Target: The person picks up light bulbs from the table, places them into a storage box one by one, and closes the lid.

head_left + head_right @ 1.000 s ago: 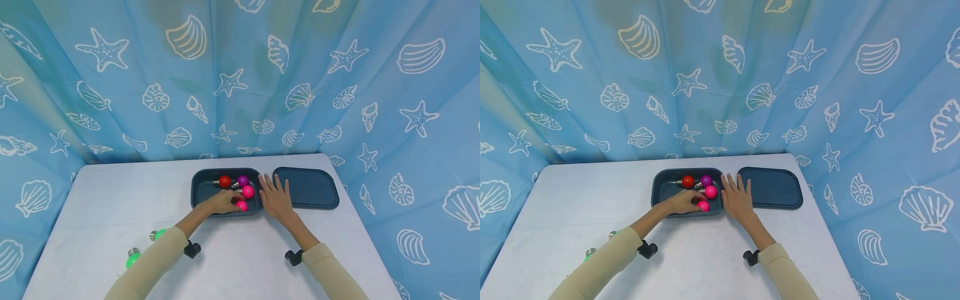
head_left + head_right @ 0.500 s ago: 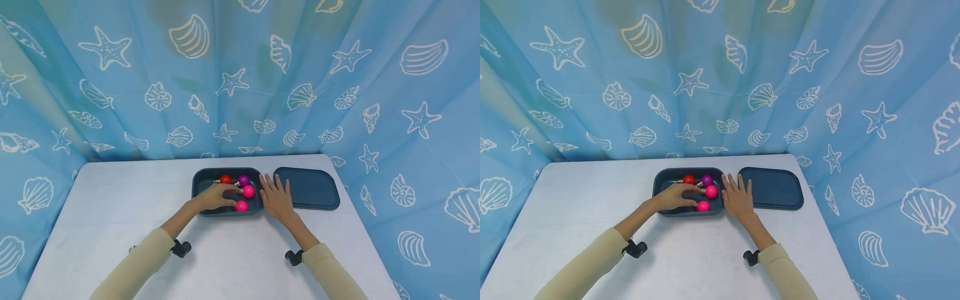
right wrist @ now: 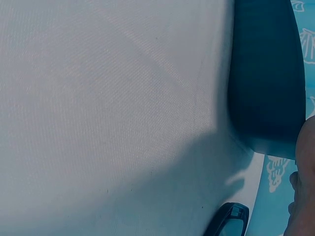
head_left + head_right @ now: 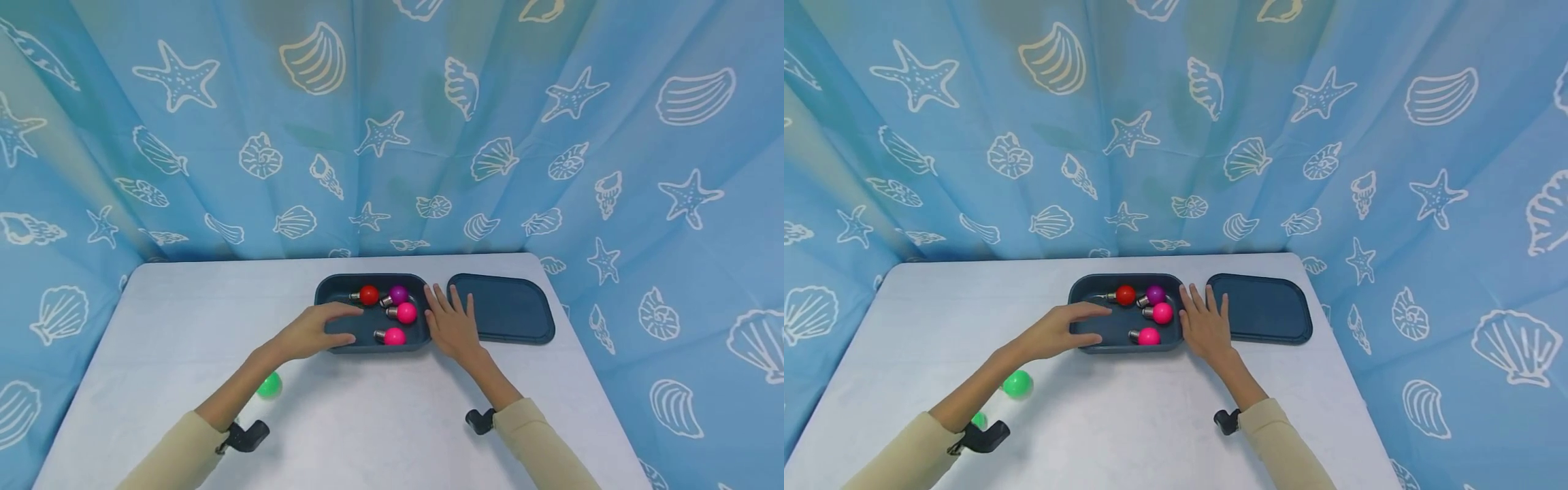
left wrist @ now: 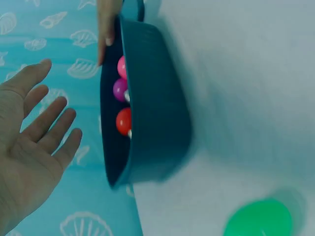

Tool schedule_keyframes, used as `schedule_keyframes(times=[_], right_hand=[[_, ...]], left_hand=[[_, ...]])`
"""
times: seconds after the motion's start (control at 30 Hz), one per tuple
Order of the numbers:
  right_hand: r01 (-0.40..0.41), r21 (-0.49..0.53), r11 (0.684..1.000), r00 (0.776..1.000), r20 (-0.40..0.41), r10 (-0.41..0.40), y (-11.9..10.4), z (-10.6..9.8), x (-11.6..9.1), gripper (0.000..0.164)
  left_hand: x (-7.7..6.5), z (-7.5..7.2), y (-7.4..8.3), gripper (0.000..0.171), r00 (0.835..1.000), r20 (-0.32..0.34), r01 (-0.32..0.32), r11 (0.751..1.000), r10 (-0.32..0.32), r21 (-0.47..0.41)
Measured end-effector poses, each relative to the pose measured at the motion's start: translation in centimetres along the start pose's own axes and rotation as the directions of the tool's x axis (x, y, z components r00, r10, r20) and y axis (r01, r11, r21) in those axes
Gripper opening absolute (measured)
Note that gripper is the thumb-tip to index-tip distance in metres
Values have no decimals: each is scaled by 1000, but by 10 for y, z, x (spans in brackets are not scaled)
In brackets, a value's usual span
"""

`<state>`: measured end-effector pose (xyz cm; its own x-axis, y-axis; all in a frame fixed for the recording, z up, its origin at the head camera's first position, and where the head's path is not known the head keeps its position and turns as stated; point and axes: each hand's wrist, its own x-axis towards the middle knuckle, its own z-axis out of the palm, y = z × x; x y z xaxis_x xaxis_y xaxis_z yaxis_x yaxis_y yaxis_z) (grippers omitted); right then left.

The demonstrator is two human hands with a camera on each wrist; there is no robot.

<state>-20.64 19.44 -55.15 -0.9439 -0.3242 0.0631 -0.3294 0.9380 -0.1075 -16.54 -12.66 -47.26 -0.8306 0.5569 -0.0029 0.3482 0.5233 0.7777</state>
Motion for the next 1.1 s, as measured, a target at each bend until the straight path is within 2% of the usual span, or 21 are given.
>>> schedule_keyframes(times=[0.1,0.27,0.4,0.53,0.67,0.83,0.97,1.1], right_hand=[[2,-7,1000,1000,-3,-2,0,0,1,54],[7,-15,1000,1000,3,-7,-1,3,3,54],[-1,-14,1000,1000,17,1,-1,3,3,55],[-12,-7,1000,1000,24,13,-1,2,2,54],[-17,2,1000,999,32,16,-1,2,1,54],[-8,7,1000,1000,14,8,-1,2,0,55],[-4,1,1000,1000,-4,4,-2,1,-1,54],[-8,-4,1000,1000,9,8,-2,0,0,54]], left_hand=[[-21,-9,-5,52,999,-39,29,1000,-29,4],[-60,-21,-24,50,989,-122,89,995,-84,41],[-95,-27,-36,48,970,-181,175,984,-164,41],[-132,-30,-47,47,949,-199,255,967,-246,21],[-166,-30,-57,47,932,-196,312,950,-304,8],[-199,-31,-68,50,928,-145,345,938,-344,-15],[-213,-32,-74,56,919,-57,387,920,-390,-69],[-220,-29,-77,57,926,-20,374,923,-377,-89]])
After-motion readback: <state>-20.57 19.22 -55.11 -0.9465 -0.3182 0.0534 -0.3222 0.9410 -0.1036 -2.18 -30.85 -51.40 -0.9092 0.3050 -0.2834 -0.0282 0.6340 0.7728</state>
